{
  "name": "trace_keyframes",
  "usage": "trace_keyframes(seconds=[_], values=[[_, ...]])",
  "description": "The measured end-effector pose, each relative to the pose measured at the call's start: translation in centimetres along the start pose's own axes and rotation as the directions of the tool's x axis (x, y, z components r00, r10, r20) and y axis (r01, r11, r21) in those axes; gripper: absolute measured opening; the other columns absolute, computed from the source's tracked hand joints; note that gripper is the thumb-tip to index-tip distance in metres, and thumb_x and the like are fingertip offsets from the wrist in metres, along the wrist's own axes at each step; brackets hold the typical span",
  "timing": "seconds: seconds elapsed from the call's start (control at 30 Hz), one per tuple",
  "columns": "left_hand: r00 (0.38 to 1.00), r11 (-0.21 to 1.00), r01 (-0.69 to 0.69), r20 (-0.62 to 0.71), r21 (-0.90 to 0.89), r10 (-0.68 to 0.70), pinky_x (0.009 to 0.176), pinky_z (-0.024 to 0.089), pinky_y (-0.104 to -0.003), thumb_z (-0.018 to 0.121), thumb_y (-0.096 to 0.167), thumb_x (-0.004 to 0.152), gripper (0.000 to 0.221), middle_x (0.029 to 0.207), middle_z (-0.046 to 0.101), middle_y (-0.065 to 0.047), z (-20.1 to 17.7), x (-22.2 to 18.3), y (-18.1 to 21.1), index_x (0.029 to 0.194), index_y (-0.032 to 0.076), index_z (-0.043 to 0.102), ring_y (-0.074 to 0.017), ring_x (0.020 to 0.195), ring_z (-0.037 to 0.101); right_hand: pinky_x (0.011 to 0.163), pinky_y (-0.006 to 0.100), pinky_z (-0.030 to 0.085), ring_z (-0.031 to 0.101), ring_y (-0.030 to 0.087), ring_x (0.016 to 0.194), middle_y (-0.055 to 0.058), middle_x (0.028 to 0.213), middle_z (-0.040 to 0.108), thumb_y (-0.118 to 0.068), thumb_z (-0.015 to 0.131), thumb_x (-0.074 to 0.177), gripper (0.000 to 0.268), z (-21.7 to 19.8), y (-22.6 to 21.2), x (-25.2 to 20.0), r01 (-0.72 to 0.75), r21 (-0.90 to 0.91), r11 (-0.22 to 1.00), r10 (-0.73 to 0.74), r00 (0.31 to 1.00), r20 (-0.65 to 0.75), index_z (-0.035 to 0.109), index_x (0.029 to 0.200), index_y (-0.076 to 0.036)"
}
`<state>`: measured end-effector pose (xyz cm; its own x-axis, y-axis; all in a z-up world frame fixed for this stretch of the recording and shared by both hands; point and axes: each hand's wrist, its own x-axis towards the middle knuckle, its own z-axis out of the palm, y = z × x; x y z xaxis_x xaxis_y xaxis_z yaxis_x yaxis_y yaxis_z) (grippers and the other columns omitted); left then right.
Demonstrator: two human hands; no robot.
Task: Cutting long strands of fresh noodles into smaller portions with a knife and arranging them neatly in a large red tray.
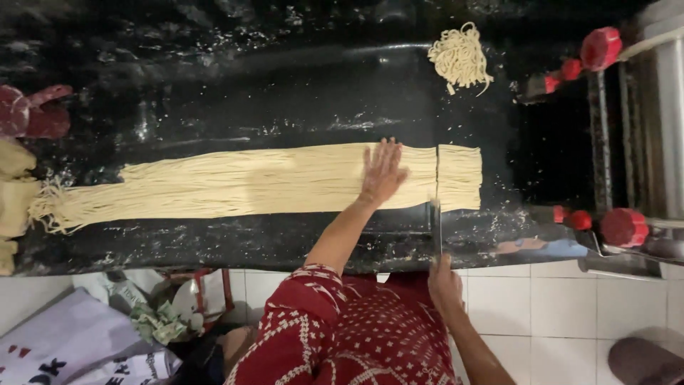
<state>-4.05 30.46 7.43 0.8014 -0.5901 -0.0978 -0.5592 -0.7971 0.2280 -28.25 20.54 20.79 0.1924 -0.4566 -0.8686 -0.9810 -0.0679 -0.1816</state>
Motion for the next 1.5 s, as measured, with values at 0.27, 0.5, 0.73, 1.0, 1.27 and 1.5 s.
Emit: trace_keyframes(seconds=[0.27, 0.5, 0.73, 1.0, 1.27, 1.5], values=[[0.987, 0.998, 0.011, 0.158, 0.069, -0.022, 0.119, 0.028, -0.062, 0.043, 0.037, 0.106, 0.053, 0.155, 0.032, -0.007, 5.1, 2.0, -4.3, 0.154, 0.015, 0.039, -0.0284, 0.151, 0.027, 0.099, 0.064, 0.046, 0.069, 0.046, 0.108, 0.026, 0.101, 0.073, -0.028, 0.039, 0.105, 0.041, 6.8, -9.6, 7.9, 0.571, -0.372, 0.732, -0.63, 0.775, -0.052, 0.032, 0.141, -0.009], [0.989, 1.0, 0.023, 0.144, 0.005, -0.024, 0.12, 0.027, -0.057, 0.042, 0.034, 0.108, 0.048, 0.151, 0.036, -0.008, 1.9, 0.9, -3.5, 0.152, 0.016, 0.044, -0.0302, 0.147, 0.034, 0.086, 0.06, 0.054, 0.072, 0.046, 0.098, 0.028, 0.092, 0.072, -0.025, 0.039, 0.104, 0.048, 7.7, -12.8, 8.3, 0.584, -0.408, 0.702, -0.664, 0.743, -0.079, 0.03, 0.146, -0.005], [0.985, 0.998, 0.043, 0.165, 0.043, -0.05, 0.121, 0.026, -0.056, 0.041, 0.04, 0.109, 0.049, 0.15, 0.037, -0.005, 0.9, 0.9, -3.3, 0.153, 0.019, 0.039, -0.0265, 0.144, 0.038, 0.087, 0.06, 0.055, 0.071, 0.048, 0.1, 0.031, 0.096, 0.072, -0.023, 0.039, 0.104, 0.05, 7.3, -13.9, 6.5, 0.564, -0.397, 0.724, -0.63, 0.775, -0.048, 0.029, 0.148, -0.002], [0.967, 1.0, 0.017, 0.256, -0.015, -0.013, 0.123, 0.013, -0.057, 0.03, 0.038, 0.113, 0.05, 0.159, 0.028, -0.005, 0.3, 0.5, -3.6, 0.16, 0.02, 0.031, -0.0266, 0.153, 0.017, 0.092, 0.056, 0.057, 0.069, 0.044, 0.112, 0.03, 0.115, 0.07, -0.027, 0.035, 0.106, 0.058, 6.5, -13.9, 6.8, 0.458, -0.434, 0.776, -0.494, 0.869, 0.033, 0.022, 0.157, -0.003], [0.992, 0.997, -0.025, -0.125, -0.072, 0.016, 0.12, 0.025, -0.061, 0.046, 0.036, 0.108, 0.045, 0.146, 0.046, -0.007, 4.1, 0.0, -4.2, 0.15, 0.021, 0.048, -0.031, 0.143, 0.037, 0.092, 0.056, 0.057, 0.068, 0.043, 0.113, 0.029, 0.116, 0.068, -0.029, 0.031, 0.108, 0.062, 7.9, -15.3, 7.2, 0.42, -0.364, 0.831, -0.441, 0.897, 0.028, 0.017, 0.161, 0.0], [0.97, 0.999, -0.046, -0.237, 0.025, 0.051, 0.119, 0.03, -0.058, 0.052, 0.036, 0.105, 0.038, 0.141, 0.054, -0.003, 3.6, 0.2, -4.4, 0.139, 0.02, 0.06, -0.0289, 0.14, 0.043, 0.11, 0.055, 0.042, 0.06, 0.04, 0.126, 0.028, 0.13, 0.062, -0.062, 0.018, 0.105, 0.082, 7.8, -16.4, 5.5, 0.241, -0.047, 0.969, -0.242, 0.97, -0.023, 0.033, 0.157, 0.0]])
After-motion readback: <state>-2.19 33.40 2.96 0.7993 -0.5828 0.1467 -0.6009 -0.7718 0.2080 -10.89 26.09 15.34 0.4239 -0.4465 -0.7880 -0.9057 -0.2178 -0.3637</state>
